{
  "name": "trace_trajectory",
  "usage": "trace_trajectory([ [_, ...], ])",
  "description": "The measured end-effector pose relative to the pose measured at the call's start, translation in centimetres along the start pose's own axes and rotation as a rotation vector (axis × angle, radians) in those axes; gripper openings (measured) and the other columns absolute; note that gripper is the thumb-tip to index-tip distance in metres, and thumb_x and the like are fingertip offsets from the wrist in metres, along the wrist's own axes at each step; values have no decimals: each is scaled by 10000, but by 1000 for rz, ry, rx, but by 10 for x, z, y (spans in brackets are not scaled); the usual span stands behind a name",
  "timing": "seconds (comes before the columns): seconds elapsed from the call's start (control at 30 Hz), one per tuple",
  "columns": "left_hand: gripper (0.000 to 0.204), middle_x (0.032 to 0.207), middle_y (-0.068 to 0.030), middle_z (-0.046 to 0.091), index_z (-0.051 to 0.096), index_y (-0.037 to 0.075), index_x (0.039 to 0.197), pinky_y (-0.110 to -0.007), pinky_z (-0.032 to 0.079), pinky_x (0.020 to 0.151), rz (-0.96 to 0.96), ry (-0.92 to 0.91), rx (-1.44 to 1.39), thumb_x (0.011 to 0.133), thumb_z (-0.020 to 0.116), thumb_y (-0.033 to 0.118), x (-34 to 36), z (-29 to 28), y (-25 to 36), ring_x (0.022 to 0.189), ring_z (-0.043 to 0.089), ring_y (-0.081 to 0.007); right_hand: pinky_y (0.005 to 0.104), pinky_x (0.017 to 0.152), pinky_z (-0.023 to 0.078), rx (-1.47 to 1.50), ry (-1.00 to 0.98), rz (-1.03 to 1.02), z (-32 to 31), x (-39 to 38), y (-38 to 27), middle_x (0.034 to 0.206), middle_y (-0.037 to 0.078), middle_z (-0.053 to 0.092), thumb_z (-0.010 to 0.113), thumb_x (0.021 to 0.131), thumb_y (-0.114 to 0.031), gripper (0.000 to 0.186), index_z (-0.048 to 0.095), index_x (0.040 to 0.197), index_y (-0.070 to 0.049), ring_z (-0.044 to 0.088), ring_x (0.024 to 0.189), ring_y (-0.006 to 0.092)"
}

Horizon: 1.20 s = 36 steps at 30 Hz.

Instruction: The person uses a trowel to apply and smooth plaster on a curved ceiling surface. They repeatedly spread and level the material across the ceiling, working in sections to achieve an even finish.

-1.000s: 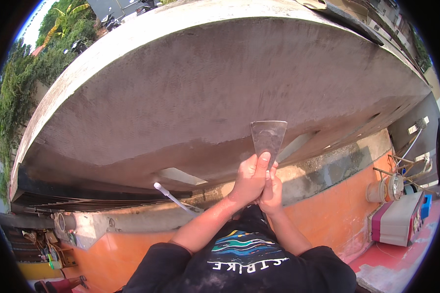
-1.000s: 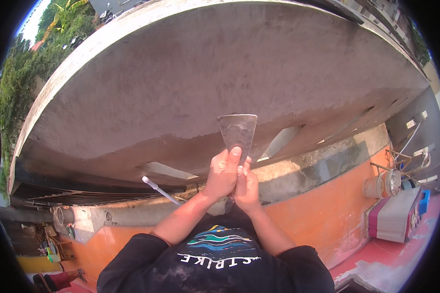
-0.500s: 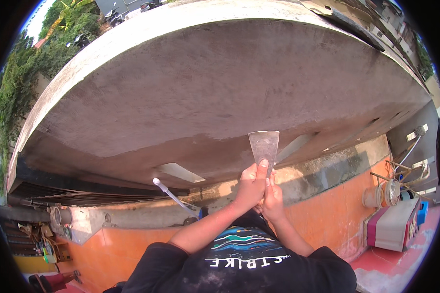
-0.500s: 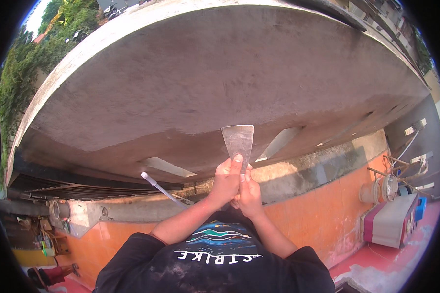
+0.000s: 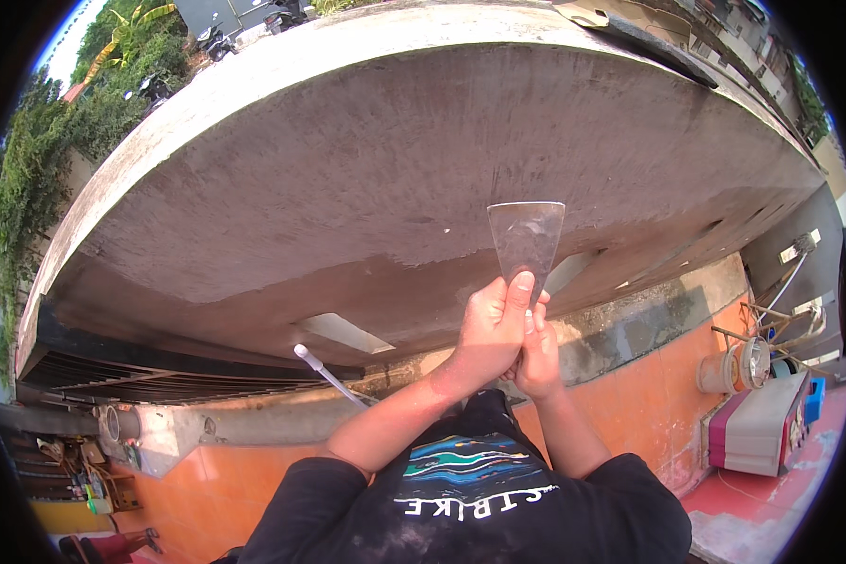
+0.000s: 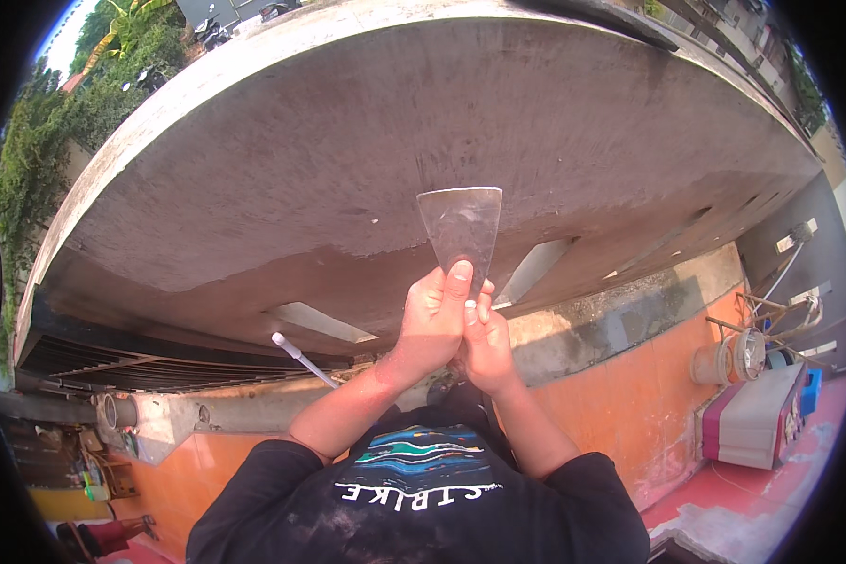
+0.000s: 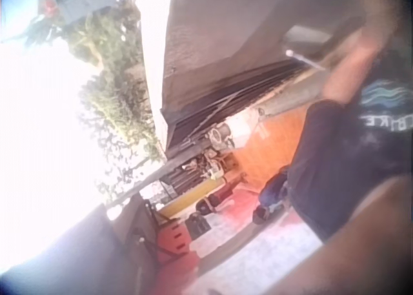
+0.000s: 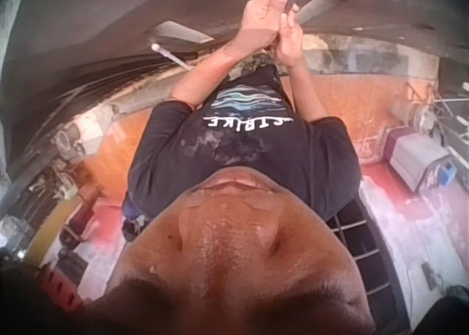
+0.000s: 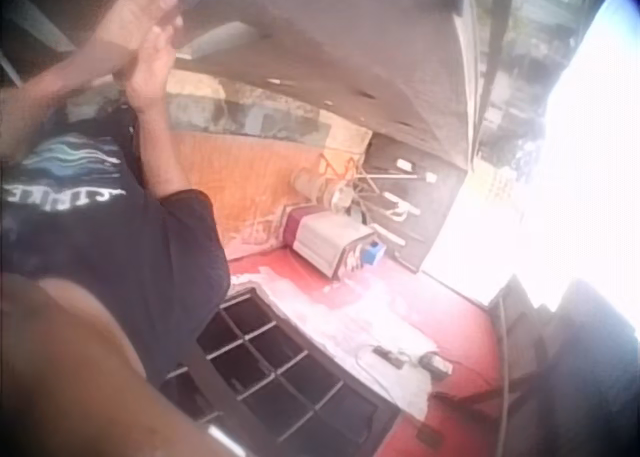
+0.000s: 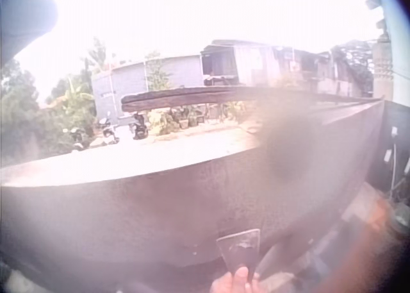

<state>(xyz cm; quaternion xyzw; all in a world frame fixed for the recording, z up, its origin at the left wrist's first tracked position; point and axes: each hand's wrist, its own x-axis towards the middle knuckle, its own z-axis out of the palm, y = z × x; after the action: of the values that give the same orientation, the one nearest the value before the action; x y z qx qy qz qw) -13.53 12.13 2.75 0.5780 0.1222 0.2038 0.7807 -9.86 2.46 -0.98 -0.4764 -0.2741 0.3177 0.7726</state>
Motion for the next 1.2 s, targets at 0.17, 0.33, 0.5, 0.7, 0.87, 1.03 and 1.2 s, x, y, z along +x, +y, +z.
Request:
trace_trajectory([
  [0.17,424,710,-20,600,612,8,909,-235,468,610,-301,144,61,1058,443,367,-19,1,-54,645,538,-66,258,382,353,190,150,246,-11,-36,31,565,9,458,339,1085,-302,313,483,934,-68,418,411,101],
  [0.33,437,702,-26,601,604,5,905,-238,466,592,-320,142,8,1050,457,390,-19,-7,-67,631,539,-66,251,389,354,45,141,301,-24,-37,43,560,9,460,367,1079,-332,352,496,901,-57,425,413,97],
  [0.5,452,690,-33,604,596,-1,884,-236,467,584,-190,109,-60,1050,456,395,-11,-4,-50,623,545,-70,236,416,350,-57,138,217,-12,-23,28,568,-10,458,423,1064,-322,329,509,886,-58,431,436,78],
  [0.7,459,687,-47,603,582,-20,870,-242,474,588,199,64,-62,1050,460,384,16,-9,8,631,549,-73,230,416,351,-169,-9,-9,0,28,-13,597,-12,479,429,1054,-357,343,503,911,-54,443,459,70],
  [0.87,456,671,-39,596,598,-15,903,-260,488,615,-50,20,1,1067,415,370,-7,5,-1,646,561,-86,246,416,355,72,-63,93,-5,-10,-5,606,-5,468,413,1064,-326,315,479,904,-62,427,454,83],
  [1.03,461,706,-38,612,593,-13,915,-257,487,603,-221,124,100,1060,420,389,-24,-1,-54,649,569,-90,257,400,364,82,126,306,-20,-42,34,584,7,460,391,1070,-340,343,479,894,-60,434,438,97],
  [1.2,466,718,-42,618,590,-4,902,-253,487,594,-247,158,57,1053,428,406,-18,-10,-67,649,570,-91,255,398,363,134,102,321,-25,-34,46,582,10,459,418,1065,-331,326,481,896,-60,434,430,99],
])
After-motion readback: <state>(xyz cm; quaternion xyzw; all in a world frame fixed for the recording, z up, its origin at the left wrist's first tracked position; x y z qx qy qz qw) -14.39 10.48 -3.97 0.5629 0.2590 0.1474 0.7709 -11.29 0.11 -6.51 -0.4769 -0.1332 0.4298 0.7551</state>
